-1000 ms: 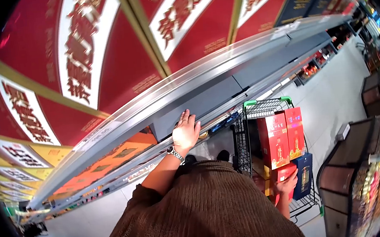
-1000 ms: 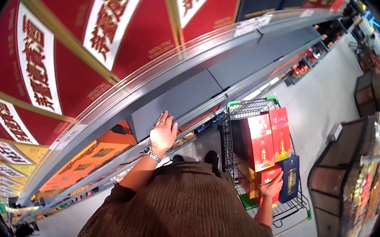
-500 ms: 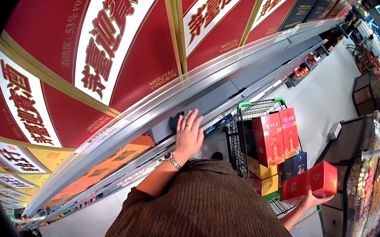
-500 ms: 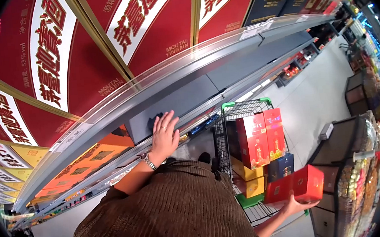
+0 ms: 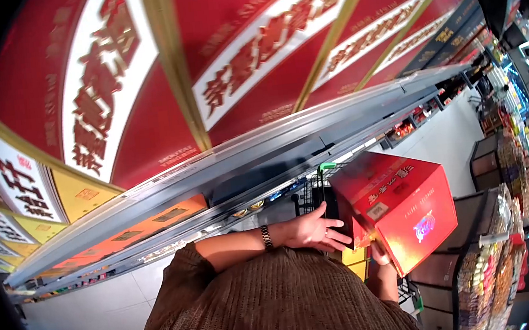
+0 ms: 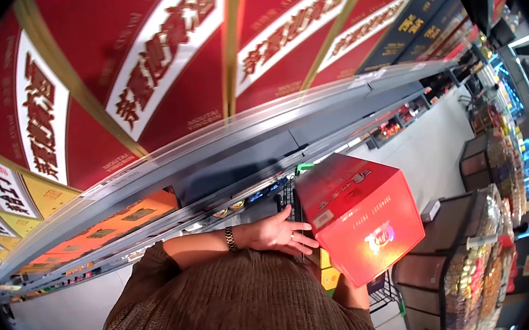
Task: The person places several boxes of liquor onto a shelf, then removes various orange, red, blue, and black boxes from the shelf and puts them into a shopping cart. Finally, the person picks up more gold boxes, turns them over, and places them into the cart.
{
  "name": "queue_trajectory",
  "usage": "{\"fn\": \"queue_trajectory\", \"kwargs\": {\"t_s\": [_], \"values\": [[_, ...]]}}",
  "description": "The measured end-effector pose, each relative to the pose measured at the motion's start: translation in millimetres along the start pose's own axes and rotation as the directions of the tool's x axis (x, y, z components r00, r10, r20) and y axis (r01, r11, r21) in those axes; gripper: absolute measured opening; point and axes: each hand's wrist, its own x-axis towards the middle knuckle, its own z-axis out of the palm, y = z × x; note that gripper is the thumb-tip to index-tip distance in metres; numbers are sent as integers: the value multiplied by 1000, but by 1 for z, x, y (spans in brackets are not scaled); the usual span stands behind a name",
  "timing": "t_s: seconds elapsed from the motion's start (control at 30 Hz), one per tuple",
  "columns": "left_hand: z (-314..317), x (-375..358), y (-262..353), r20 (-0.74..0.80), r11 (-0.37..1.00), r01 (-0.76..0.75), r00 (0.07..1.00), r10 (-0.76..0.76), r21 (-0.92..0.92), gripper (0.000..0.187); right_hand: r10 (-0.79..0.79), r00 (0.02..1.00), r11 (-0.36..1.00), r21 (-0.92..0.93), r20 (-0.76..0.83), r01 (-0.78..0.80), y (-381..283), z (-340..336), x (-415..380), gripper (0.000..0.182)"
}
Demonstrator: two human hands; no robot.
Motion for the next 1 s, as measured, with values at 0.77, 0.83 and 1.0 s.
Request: {"fn": "queue_trajectory", "kwargs": {"t_s": [0.77,0.83,1.0], "values": [[-48,-99,12,-558,352,-924,374,741,-152,40,-97,928,925,378,360,-50,28,219,4,65],[-42,-106,17,-555,305,-930,368,746,-206,26,-17,955,852,504,295,-141,34,230,1,90],[-17,-124,21,-470,315,-939,341,814,-136,21,186,971,886,403,149,-232,-6,235,42,151]]}}
